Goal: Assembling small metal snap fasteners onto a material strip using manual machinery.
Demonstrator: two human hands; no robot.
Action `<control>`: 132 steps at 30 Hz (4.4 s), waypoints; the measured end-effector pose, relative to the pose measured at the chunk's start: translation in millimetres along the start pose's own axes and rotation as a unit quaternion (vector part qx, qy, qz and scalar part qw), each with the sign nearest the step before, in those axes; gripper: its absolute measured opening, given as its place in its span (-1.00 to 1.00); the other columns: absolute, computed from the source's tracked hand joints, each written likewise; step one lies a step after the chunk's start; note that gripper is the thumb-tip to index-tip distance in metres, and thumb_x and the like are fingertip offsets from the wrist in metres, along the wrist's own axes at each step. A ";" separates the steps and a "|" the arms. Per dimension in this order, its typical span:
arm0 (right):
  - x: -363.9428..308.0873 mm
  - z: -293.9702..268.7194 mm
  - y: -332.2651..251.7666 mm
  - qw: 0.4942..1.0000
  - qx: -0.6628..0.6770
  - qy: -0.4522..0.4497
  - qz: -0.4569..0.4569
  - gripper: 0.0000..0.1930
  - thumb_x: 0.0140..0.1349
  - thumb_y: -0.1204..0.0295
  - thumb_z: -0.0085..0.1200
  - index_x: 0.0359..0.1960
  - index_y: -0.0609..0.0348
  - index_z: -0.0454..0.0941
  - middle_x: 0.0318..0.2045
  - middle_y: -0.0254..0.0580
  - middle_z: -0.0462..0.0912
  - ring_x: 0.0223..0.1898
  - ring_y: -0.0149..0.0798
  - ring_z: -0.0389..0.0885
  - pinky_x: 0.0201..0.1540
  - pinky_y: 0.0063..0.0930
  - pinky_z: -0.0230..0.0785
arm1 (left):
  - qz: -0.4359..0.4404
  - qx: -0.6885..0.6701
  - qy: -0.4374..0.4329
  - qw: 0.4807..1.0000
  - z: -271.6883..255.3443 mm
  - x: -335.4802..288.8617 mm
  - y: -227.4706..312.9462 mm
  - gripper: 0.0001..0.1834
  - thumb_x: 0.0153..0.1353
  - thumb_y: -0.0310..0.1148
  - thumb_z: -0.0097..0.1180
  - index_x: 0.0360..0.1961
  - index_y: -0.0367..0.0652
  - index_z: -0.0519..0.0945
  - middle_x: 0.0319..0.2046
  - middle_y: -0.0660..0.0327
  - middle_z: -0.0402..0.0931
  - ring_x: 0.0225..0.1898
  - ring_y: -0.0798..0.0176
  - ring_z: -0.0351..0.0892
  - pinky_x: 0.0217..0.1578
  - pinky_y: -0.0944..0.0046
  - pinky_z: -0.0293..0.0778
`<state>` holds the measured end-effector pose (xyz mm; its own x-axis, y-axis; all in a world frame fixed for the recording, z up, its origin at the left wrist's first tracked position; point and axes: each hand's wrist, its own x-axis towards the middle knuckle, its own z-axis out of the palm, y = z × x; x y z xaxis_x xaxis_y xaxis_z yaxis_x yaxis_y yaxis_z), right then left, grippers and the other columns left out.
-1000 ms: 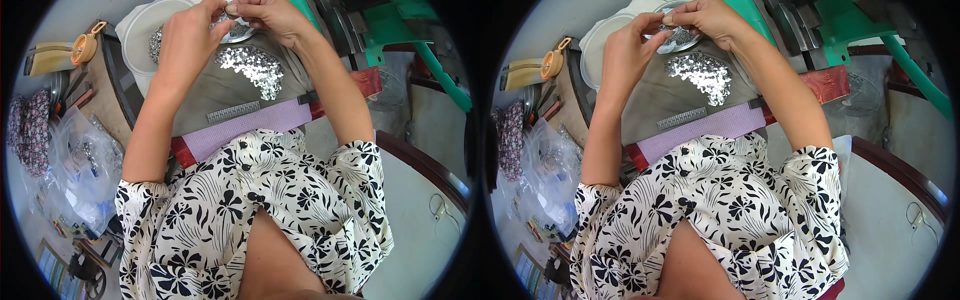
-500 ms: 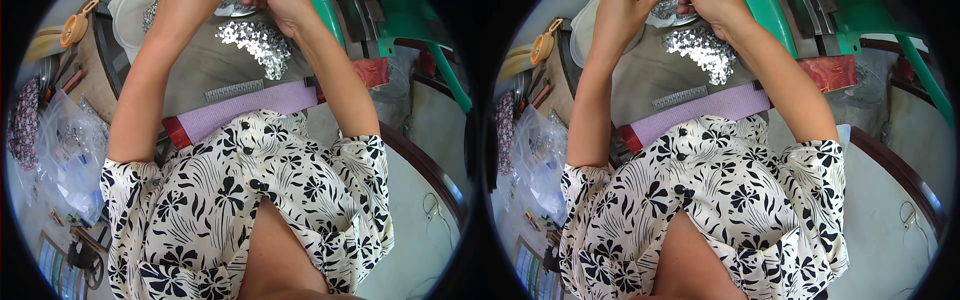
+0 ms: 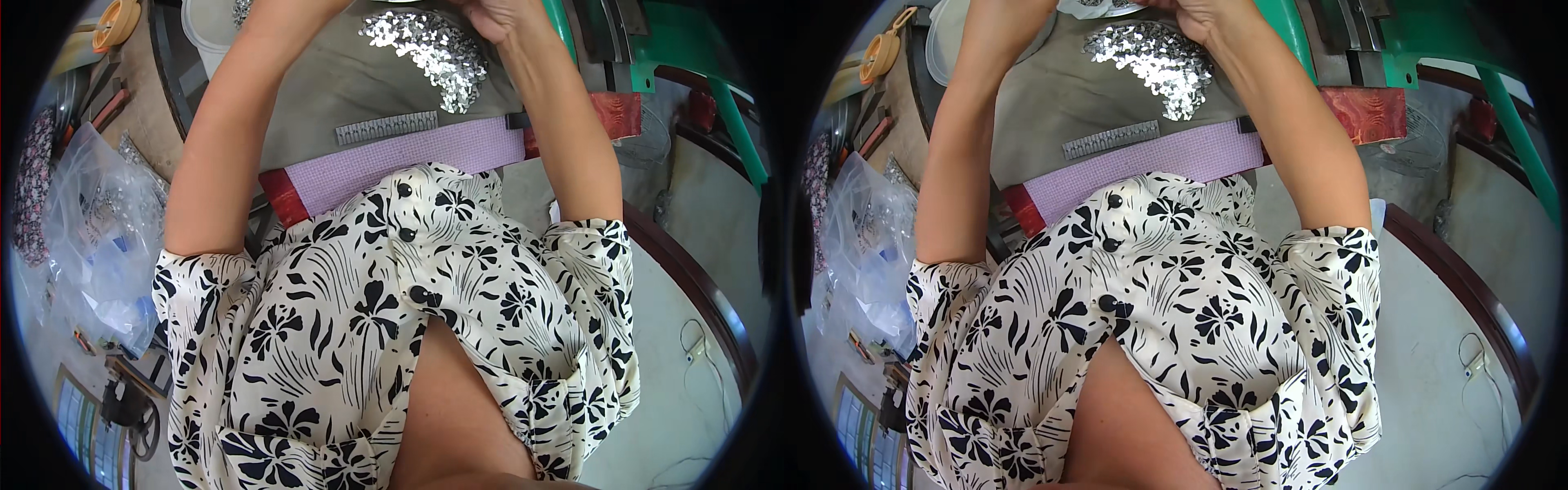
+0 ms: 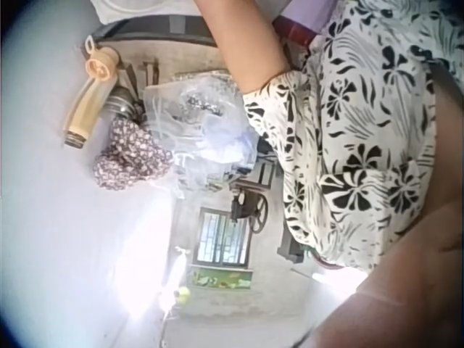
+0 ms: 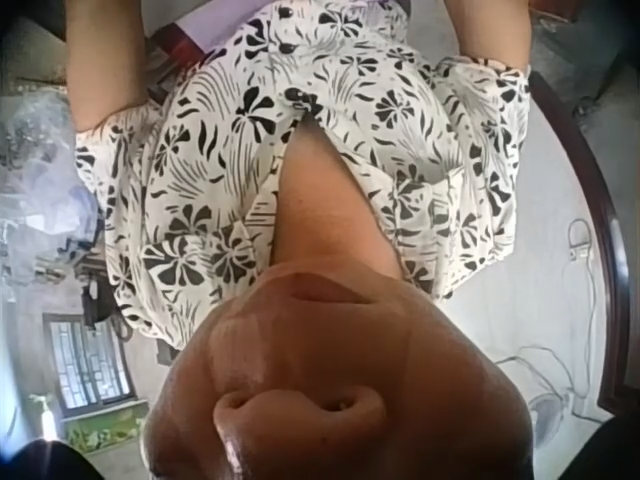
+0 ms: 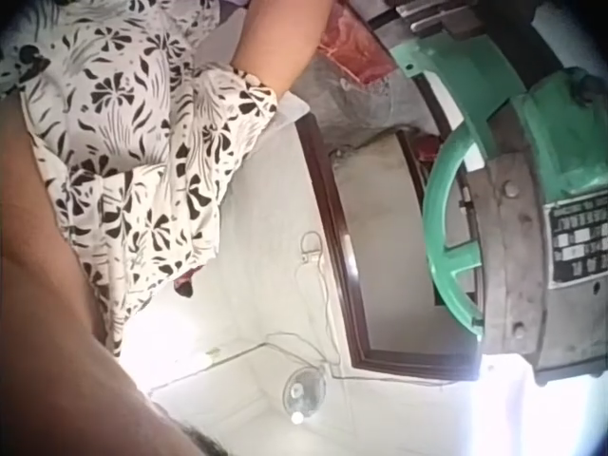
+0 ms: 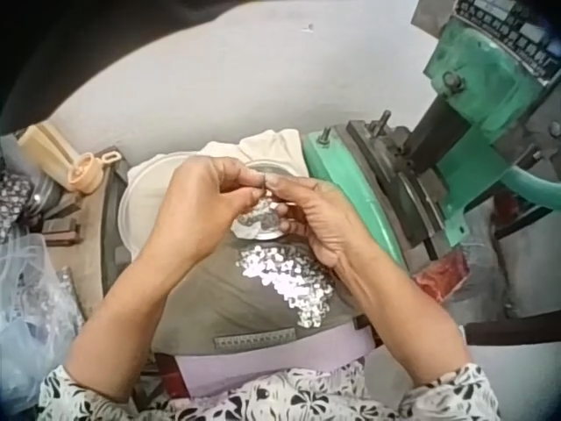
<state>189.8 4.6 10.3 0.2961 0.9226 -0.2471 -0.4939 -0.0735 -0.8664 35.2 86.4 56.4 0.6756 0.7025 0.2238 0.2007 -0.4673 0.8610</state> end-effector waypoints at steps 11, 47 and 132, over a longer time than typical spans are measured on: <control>-31.2 11.0 0.3 0.946 -0.283 0.042 -0.156 -0.82 0.23 0.45 0.27 -0.32 0.40 0.71 -0.53 -0.32 0.68 -0.51 -0.56 0.52 -0.45 -0.65 0.36 | 0.168 0.228 -0.002 0.959 -26.3 -91.8 -9.1 -0.72 0.13 -0.54 0.35 -0.10 -0.25 0.68 -0.24 0.14 0.73 -0.30 0.27 0.72 -0.27 0.38 0.56; -89.7 36.4 56.2 0.734 -0.537 -0.022 -0.415 -0.83 0.02 0.22 0.41 -0.50 0.00 0.77 -0.54 -0.41 0.61 -0.43 -0.21 0.53 -0.32 -0.28 0.34 | -0.085 -0.024 0.076 0.993 -4.4 -184.6 -26.5 -0.64 0.09 -0.57 0.36 -0.04 -0.19 0.71 -0.16 0.14 0.64 -0.27 0.28 0.67 -0.22 0.37 0.59; -96.1 29.4 50.7 0.798 -0.571 -0.107 -0.161 -0.84 0.11 0.25 0.36 -0.37 0.03 0.80 -0.24 -0.30 0.57 0.05 -0.09 0.31 0.14 -0.11 -0.01 | -0.097 0.109 0.046 0.988 5.5 -182.5 -26.4 -0.80 0.03 -0.48 0.40 -0.26 -0.20 0.77 -0.21 0.19 0.59 -0.14 0.16 0.57 -0.16 0.25 0.49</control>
<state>112.2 -76.7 2.9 0.0507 0.9978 0.0428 0.6832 -0.0034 -0.7302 -89.5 -32.5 -9.7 0.5436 0.8316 0.1141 0.4742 -0.4164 0.7757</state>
